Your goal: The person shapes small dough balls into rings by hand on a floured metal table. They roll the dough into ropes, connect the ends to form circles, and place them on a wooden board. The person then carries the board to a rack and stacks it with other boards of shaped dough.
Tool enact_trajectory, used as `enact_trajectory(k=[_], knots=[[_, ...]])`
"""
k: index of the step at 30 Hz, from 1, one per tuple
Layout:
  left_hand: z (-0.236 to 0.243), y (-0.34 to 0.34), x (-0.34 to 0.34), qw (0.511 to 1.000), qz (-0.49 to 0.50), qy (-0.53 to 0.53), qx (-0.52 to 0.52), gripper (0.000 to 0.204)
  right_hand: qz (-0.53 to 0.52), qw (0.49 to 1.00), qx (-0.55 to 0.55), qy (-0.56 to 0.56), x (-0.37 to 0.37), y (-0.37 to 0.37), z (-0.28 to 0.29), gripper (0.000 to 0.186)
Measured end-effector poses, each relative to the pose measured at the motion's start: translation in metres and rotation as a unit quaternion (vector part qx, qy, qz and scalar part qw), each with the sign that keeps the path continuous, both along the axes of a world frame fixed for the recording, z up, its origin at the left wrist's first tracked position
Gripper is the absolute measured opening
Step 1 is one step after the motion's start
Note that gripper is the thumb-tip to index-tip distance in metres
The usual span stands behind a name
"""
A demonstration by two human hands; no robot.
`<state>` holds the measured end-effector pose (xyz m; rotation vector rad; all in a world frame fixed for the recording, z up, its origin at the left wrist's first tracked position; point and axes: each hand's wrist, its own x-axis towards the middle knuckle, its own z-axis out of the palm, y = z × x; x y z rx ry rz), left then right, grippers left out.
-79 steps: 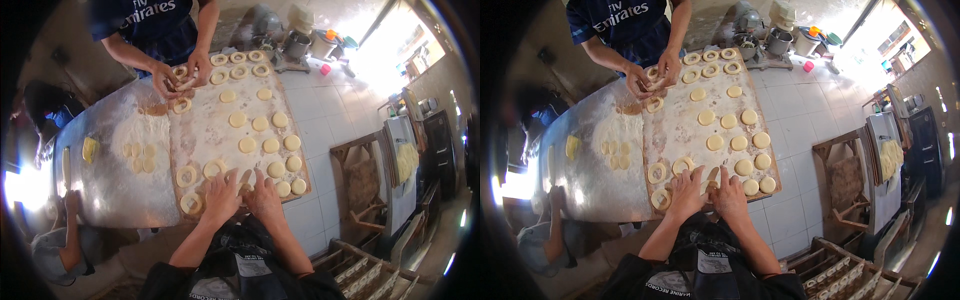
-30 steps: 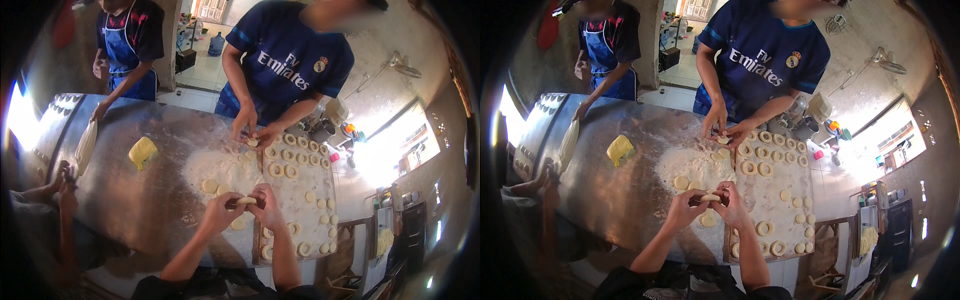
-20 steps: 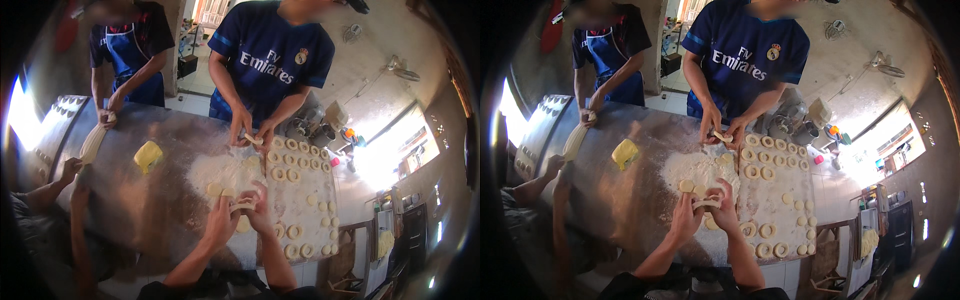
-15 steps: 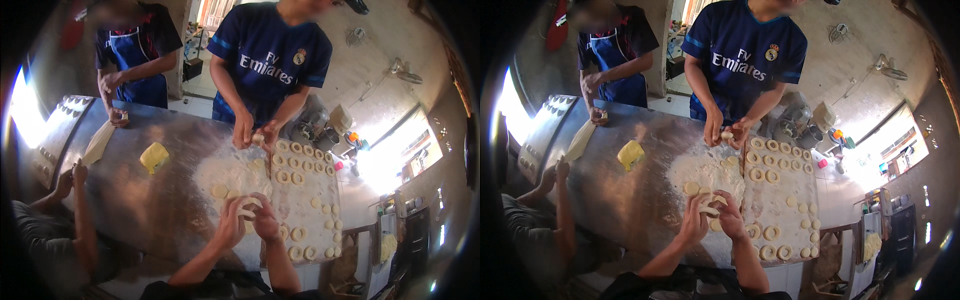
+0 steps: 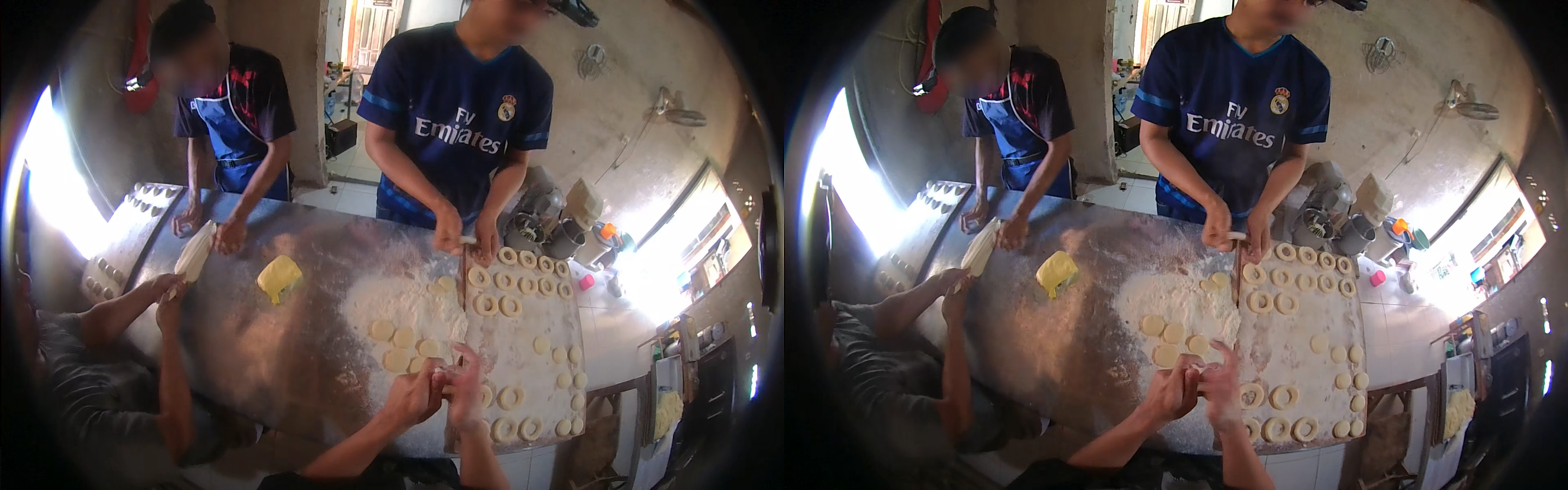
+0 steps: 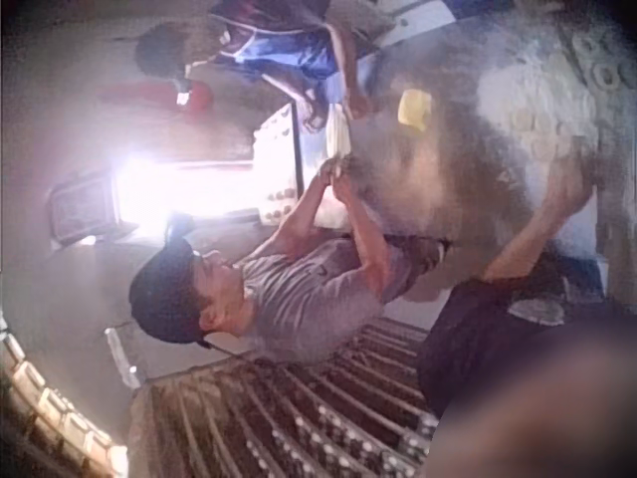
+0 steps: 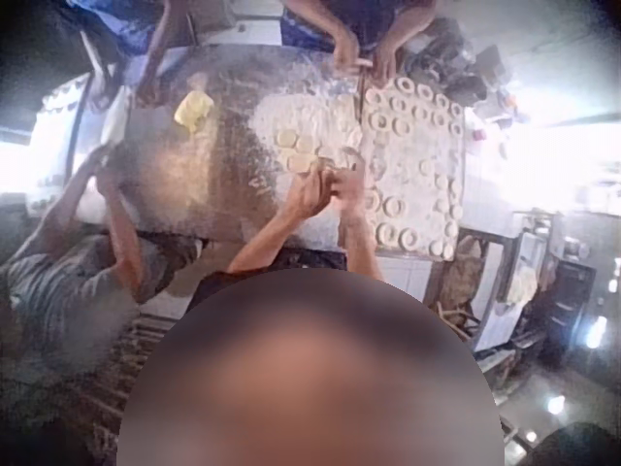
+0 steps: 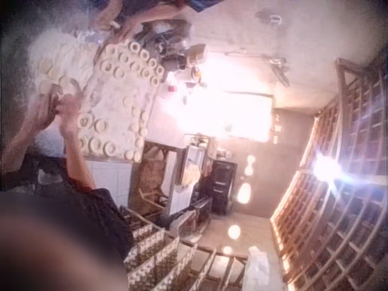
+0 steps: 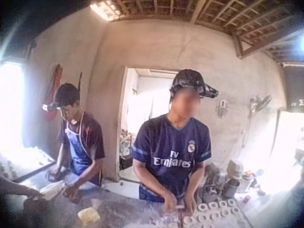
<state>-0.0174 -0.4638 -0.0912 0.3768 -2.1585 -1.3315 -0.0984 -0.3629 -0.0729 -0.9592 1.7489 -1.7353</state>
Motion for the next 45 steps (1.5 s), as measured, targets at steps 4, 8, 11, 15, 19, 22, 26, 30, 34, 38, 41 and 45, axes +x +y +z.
enact_trajectory(k=[4,8,11,15,19,22,26,30,34,38,41,45], knots=[[-0.011,0.018,-0.008,0.999,-0.003,0.039,0.011,0.018,-0.011,0.960,-0.159,-0.229,-0.001,0.018,0.007,0.067],[0.003,0.048,-0.024,0.996,0.001,0.069,0.050,0.015,0.043,0.998,0.011,0.048,-0.021,0.045,0.036,0.056],[0.000,0.069,-0.046,0.990,0.012,0.108,0.093,0.011,0.013,0.995,-0.046,-0.085,-0.047,0.077,-0.008,0.063],[0.003,0.109,-0.073,0.992,0.020,0.123,0.007,0.011,0.017,0.991,0.038,0.128,-0.059,0.119,0.017,0.061],[0.012,0.149,-0.094,0.997,-0.038,0.059,0.030,0.011,-0.112,0.951,-0.120,-0.263,-0.075,0.167,-0.018,0.061],[0.011,0.175,-0.111,0.997,-0.064,0.030,0.024,0.012,-0.057,0.993,-0.048,0.087,-0.094,0.185,-0.017,0.057],[0.020,0.200,-0.126,0.994,-0.078,-0.049,0.052,0.020,0.080,0.903,-0.367,-0.209,-0.111,0.218,-0.044,0.068],[0.007,0.224,-0.143,0.991,-0.126,-0.046,0.019,0.023,-0.061,0.992,-0.093,-0.054,-0.118,0.242,-0.025,0.073],[0.002,0.245,-0.157,0.995,-0.081,-0.001,-0.057,0.022,-0.114,0.943,-0.202,-0.237,-0.131,0.273,-0.039,0.056],[-0.006,0.251,-0.163,0.986,-0.135,-0.101,-0.008,0.021,0.014,0.984,-0.130,-0.123,-0.145,0.278,-0.043,0.064],[0.003,0.251,-0.181,0.981,-0.152,-0.114,0.043,0.021,0.068,0.901,-0.311,-0.294,-0.168,0.288,-0.059,0.067],[-0.018,0.245,-0.191,0.985,-0.122,-0.121,-0.018,0.022,-0.044,0.997,-0.041,-0.052,-0.167,0.268,-0.061,0.069]])
